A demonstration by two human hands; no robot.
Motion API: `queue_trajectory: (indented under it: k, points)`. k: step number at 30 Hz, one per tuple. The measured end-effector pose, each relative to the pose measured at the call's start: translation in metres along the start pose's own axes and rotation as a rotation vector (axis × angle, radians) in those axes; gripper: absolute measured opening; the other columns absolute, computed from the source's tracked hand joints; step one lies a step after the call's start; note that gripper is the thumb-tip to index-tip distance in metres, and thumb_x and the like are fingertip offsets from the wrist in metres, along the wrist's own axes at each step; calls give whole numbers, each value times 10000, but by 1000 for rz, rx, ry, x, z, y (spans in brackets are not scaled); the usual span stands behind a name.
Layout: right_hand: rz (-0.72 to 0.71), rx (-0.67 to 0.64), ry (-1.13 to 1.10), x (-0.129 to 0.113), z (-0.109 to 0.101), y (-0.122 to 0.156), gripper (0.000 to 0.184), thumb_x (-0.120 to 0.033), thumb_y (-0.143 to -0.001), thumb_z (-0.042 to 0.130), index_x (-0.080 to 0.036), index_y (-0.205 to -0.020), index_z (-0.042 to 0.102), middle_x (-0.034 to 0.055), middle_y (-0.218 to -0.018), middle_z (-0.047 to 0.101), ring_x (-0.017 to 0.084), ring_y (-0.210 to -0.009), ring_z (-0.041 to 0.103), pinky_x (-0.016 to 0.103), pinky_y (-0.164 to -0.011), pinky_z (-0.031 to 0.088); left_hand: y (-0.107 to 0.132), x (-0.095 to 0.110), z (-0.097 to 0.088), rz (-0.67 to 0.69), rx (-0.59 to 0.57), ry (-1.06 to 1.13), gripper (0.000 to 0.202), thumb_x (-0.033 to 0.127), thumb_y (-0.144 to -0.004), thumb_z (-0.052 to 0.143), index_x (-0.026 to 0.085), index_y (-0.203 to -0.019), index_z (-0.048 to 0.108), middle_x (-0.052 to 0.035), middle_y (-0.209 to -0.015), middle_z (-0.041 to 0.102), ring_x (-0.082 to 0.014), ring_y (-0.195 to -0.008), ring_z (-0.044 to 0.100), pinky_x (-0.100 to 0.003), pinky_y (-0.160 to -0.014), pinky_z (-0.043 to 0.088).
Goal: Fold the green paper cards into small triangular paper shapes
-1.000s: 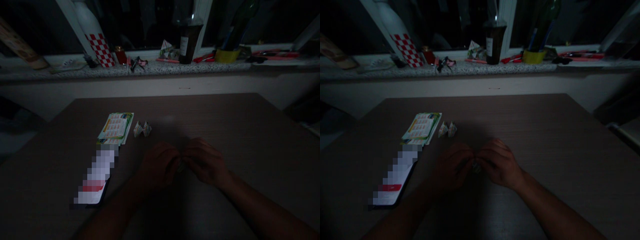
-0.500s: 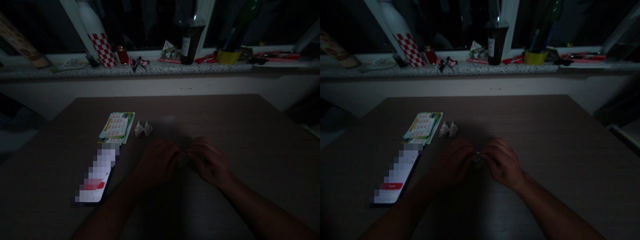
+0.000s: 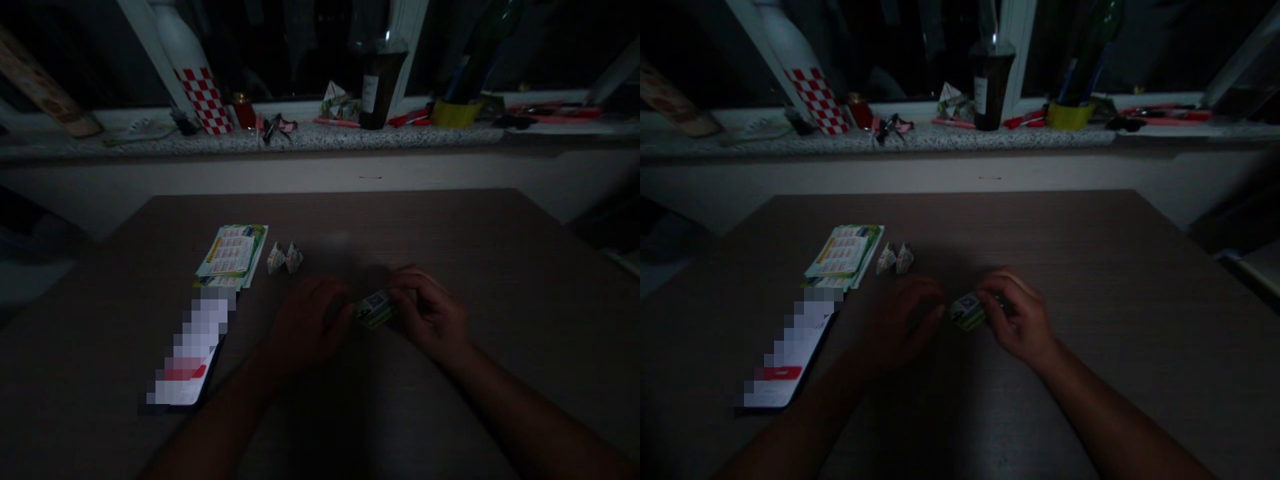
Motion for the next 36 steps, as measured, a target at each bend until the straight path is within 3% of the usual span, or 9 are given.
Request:
queue_trajectory:
  k: [8,17,24,29,32,36]
  points:
    - [-37,-66,-31,-8,8,-1,133,-65,-850,552,-180,-901,594,48,-789,614,180,-761,584,335,-684,478,1,0,5,0,-59,58,99,173,-922,464,153,-915,561,-64,-894,601,-169,-848,560,-303,-757,467]
    - [93,-17,-29,-5,9,3,83,-106,-856,577,-182,-865,610,33,-778,609,163,-741,583,303,-662,463,0,-5,2,-61,-141,-4,151,213,-938,450,163,-897,587,-38,-838,599,-158,-772,561,-280,-686,438]
    - [353,4,-175,0,10,5,99,-242,-865,598,-189,-788,631,8,-711,608,135,-641,579,248,-567,450,-1,-6,-3,-163,-226,174,125,264,-917,512,194,-910,616,7,-763,643,-129,-659,583,-241,-602,429]
    - [621,86,-334,10,2,1,183,-348,-799,674,-174,-749,647,-3,-605,613,114,-506,544,220,-469,433,4,-9,-4,-277,-124,204,167,311,-893,544,205,-1014,590,29,-688,629,-123,-581,564,-224,-520,409]
    - [664,79,-390,10,5,0,211,-374,-770,704,-169,-752,657,3,-608,629,116,-512,554,219,-469,435,4,-5,-6,-182,-75,143,205,316,-879,553,182,-1033,580,-5,-757,625,-144,-660,579,-252,-577,444]
    - [723,40,-491,6,12,3,237,-393,-750,724,-166,-753,656,6,-621,640,115,-516,560,219,-474,433,1,1,-4,-56,-107,115,205,306,-863,580,168,-1013,596,-94,-1047,614,-203,-942,590,-333,-798,483]
Point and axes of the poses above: each hand's wrist, its own y-axis away from the middle knuckle, its own z-axis out of the palm, x = y × z, the point moved 1 cm from there along -y, towards the middle knuckle
